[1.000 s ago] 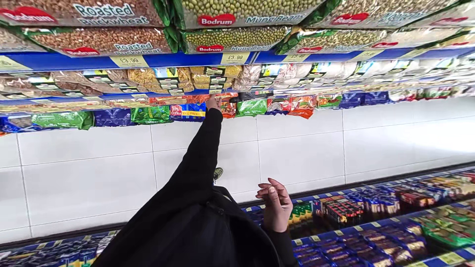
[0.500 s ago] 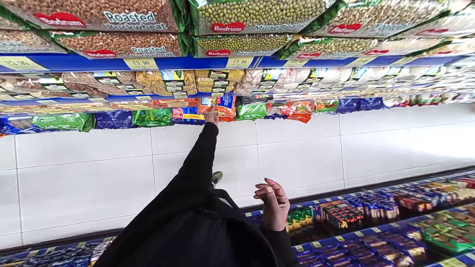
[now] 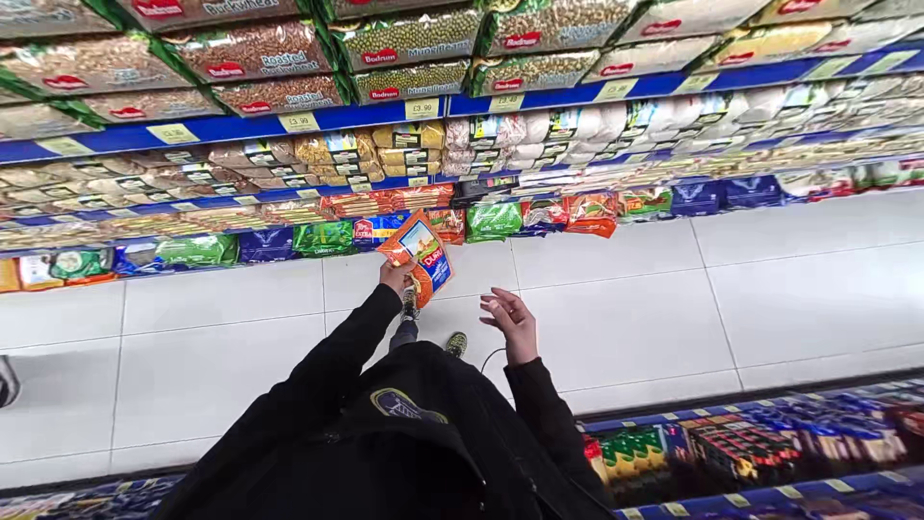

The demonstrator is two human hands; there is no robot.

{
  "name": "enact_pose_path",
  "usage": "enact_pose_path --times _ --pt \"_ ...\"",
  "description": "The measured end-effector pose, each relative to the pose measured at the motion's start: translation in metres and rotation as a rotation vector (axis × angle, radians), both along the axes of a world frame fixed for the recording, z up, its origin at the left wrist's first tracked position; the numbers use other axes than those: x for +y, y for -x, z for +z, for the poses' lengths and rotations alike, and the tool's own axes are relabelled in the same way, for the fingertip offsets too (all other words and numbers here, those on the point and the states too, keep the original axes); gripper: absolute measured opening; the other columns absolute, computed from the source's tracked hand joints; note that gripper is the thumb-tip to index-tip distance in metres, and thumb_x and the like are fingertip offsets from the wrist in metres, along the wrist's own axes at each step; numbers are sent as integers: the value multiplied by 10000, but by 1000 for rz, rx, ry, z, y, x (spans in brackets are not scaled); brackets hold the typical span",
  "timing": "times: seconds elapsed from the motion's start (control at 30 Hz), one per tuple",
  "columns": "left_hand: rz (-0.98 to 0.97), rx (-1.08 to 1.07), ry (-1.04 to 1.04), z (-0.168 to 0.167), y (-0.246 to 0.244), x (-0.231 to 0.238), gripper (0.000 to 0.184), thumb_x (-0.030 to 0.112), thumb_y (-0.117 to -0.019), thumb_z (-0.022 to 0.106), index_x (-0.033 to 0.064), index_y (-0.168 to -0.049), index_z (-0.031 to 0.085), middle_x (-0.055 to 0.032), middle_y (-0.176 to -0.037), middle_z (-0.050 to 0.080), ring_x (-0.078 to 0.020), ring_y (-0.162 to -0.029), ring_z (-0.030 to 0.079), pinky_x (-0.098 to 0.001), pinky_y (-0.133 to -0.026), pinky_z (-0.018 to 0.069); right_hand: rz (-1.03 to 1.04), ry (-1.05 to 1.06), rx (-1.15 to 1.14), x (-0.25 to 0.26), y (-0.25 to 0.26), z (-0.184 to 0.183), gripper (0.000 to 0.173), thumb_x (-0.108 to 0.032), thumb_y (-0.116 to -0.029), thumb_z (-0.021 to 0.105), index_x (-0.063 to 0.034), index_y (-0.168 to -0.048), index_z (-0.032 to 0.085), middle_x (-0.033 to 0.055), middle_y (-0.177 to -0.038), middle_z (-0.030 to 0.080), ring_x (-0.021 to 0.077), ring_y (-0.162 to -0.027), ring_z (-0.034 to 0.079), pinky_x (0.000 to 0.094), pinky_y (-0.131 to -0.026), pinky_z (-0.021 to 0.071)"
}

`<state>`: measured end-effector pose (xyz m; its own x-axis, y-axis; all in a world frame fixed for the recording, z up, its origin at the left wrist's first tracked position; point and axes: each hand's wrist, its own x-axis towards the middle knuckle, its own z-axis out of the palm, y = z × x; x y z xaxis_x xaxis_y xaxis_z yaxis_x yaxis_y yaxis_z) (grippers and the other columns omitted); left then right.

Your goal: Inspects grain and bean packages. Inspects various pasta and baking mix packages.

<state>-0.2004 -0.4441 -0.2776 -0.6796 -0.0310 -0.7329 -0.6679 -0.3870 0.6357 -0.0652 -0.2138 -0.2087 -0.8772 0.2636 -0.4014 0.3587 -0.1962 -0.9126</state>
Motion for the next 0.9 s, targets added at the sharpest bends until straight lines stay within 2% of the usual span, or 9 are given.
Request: enact_pose_path --times 0.13,0.2,0.27,0.33,0.37,0.43,0.53,0.67,0.9 --pt "6 179 -100 103 -54 8 392 26 -980 647 -17 -1330 475 -182 -1048 715 -256 -844 742 -404 -741 637 74 31 17 21 -6 -8 842 -316 -868 744 6 -1535 343 219 -1350 600 283 -1132 677 443 -897 611" --pt "39 302 -148 151 -77 16 358 6 -982 631 -26 -1305 481 -185 -1034 725 -268 -852 750 -416 -754 644 127 226 65 19 -7 7 1038 -433 -815 799 -24 -1580 230 195 -1397 575 290 -1194 650 451 -940 596" --pt "79 423 -214 188 -102 28 342 -17 -976 618 -18 -1285 471 -176 -1033 728 -264 -856 753 -413 -769 646 179 537 178 15 -16 27 1106 -489 -761 865 -56 -1553 226 164 -1344 620 307 -1158 672 491 -942 594" --pt "111 550 -289 217 -121 37 339 -36 -963 620 -4 -1271 481 -173 -1041 726 -263 -874 753 -417 -796 642 265 766 347 10 -19 54 989 -410 -778 880 -67 -1505 305 160 -1314 632 318 -1135 672 515 -943 580" --pt "118 607 -308 228 -131 39 325 -37 -955 623 7 -1255 506 -163 -1036 731 -252 -874 753 -410 -802 641 293 779 421 8 -21 71 887 -360 -808 865 -66 -1470 352 145 -1278 654 295 -1104 685 492 -923 590" --pt "109 714 -319 247 -148 41 329 -11 -947 654 40 -1255 549 -141 -1051 739 -231 -894 753 -392 -814 639 304 677 534 7 -26 101 711 -253 -865 823 -59 -1400 397 116 -1192 687 246 -1020 715 441 -888 613" --pt "91 875 -287 266 -168 38 418 13 -903 736 86 -1273 556 -107 -1089 740 -219 -932 748 -388 -823 638 317 526 658 16 -34 131 587 -200 -870 814 -110 -1342 479 56 -1148 714 189 -988 723 396 -877 619" --pt "90 1005 -248 279 -190 37 514 23 -882 772 107 -1313 506 -90 -1155 715 -228 -1013 730 -413 -874 628 331 395 768 30 -47 160 579 -187 -862 818 -140 -1347 506 12 -1193 695 159 -1036 704 379 -900 611" --pt "100 1197 -179 292 -198 37 498 94 -901 774 124 -1325 515 -57 -1218 691 -213 -1112 693 -431 -974 586 351 354 863 34 -60 186 549 -137 -882 797 -106 -1345 505 40 -1219 676 167 -1072 692 368 -929 600"
